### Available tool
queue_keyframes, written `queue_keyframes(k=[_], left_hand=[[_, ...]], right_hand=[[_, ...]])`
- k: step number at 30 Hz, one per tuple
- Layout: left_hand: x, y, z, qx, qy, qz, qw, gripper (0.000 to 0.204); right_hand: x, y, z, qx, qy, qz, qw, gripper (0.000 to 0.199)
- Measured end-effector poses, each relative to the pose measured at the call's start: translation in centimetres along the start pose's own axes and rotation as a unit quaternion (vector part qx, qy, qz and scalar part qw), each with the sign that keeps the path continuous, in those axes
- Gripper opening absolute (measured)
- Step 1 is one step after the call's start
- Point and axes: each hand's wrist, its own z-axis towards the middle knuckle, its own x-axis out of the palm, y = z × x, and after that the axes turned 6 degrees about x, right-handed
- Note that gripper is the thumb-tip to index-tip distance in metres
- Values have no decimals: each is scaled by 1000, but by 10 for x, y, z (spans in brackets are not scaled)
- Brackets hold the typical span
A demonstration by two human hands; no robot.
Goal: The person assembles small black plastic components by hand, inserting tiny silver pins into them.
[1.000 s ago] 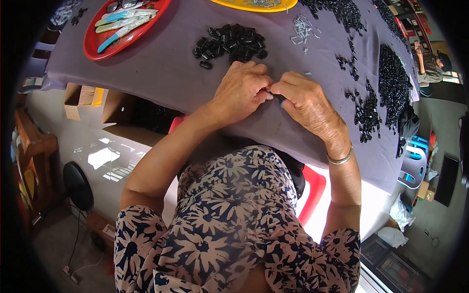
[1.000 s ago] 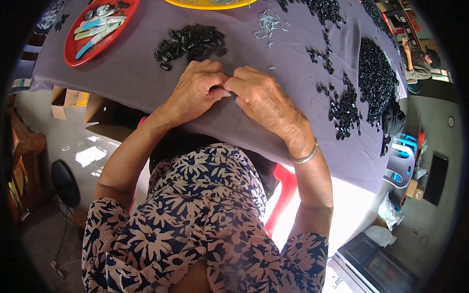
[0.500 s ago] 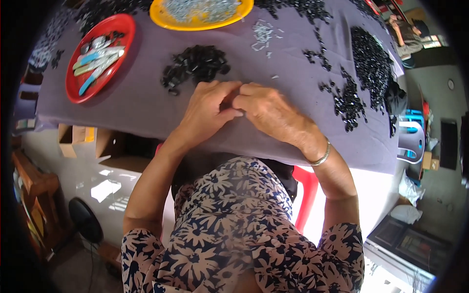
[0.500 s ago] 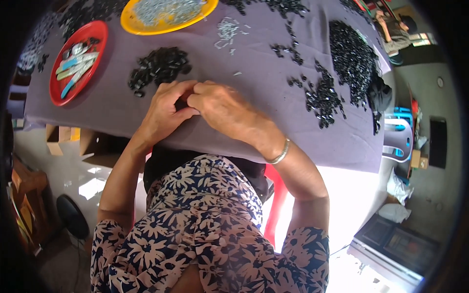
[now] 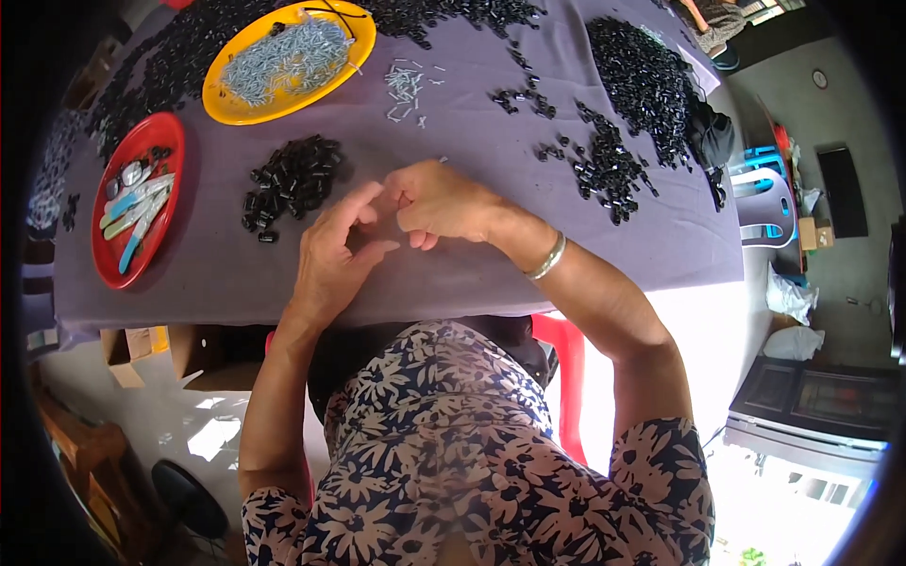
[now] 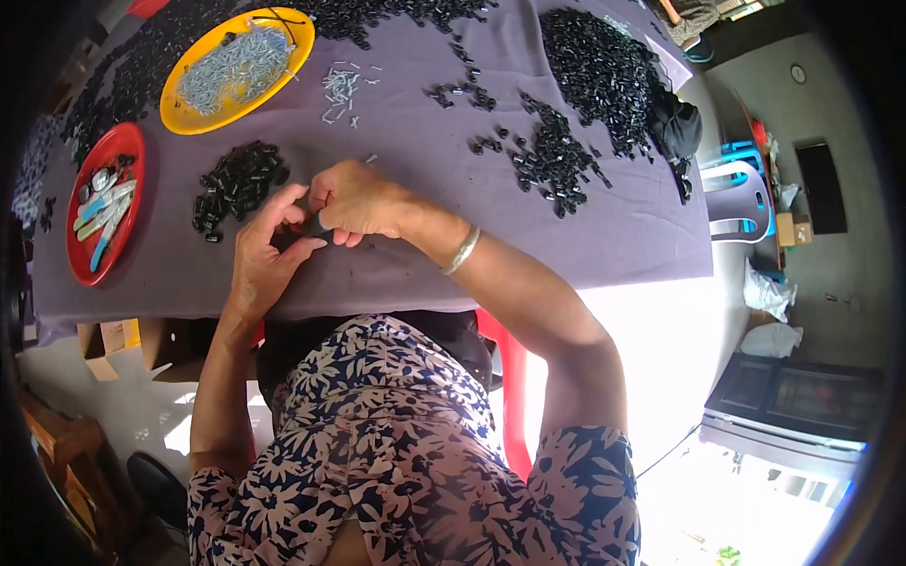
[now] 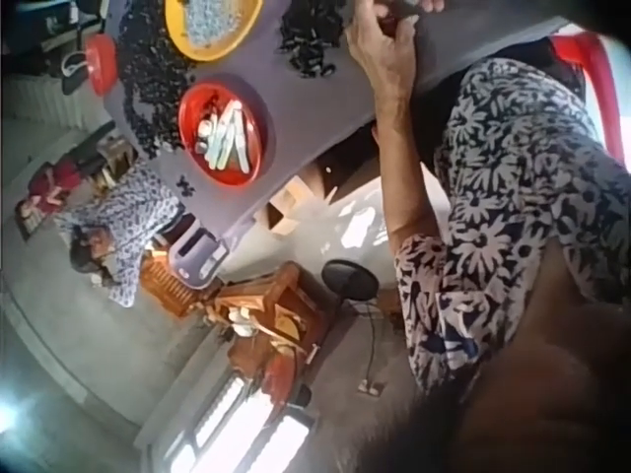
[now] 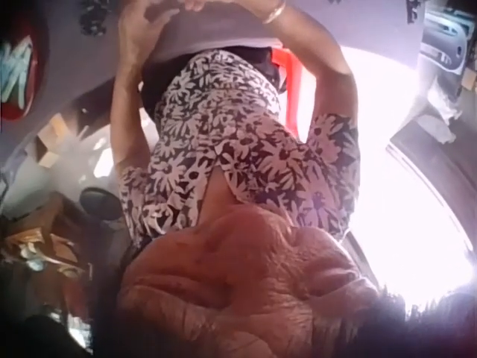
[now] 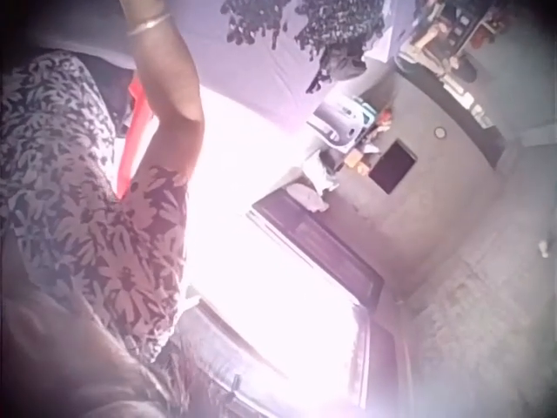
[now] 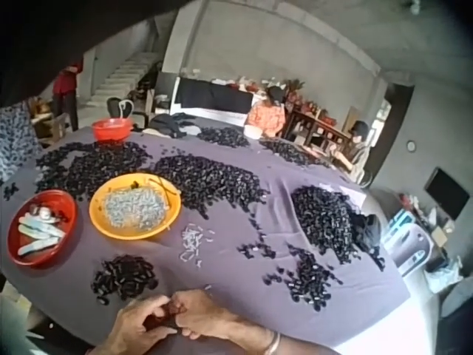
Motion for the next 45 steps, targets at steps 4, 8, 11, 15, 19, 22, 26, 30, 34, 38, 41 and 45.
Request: queue_keyframes(k=[4, 8, 11, 15, 19, 22, 26, 30, 34, 38, 41, 45], left_hand=[[-3, 2, 4, 28, -7, -28, 999, 65], [-3, 2, 7, -15, 20, -62, 998, 60], [-4, 2, 7, -21, 25, -53, 998, 52], [-7, 0, 6, -40, 55, -44, 997, 47], [-8, -4, 11, -64, 68, -31, 995, 44], [0, -6, 10, -12, -2, -62, 998, 37], [-9, -4, 6, 31, 0, 27, 999, 29], [-13, -2, 5, 18, -98, 96, 990, 22], [-16, 4, 11, 9, -147, 144, 979, 26], [-15, 6, 11, 5, -158, 154, 975, 30], [-13, 7, 9, 29, -160, 146, 976, 29], [-14, 6, 8, 35, -161, 129, 978, 26]], right_hand=[[-5, -2, 9, 10, 33, -4, 999, 26], [-7, -1, 11, 17, 53, -21, 998, 19], [-2, 5, 13, 38, 62, -48, 996, 20], [-2, 3, 18, 32, 77, -84, 993, 24], [-2, 3, 16, 33, 74, -94, 992, 18], [-2, -4, 19, 24, 82, -103, 991, 19], [4, -31, -15, -76, -52, 34, 995, 27], [-39, -64, -45, -234, -287, -12, 929, 34], [-117, -82, -78, -162, -483, -145, 848, 31], [-155, -92, -80, -227, -480, -301, 792, 31], [-160, -89, -71, -231, -439, -400, 770, 30], [-166, -80, -63, -244, -417, -400, 779, 29]])
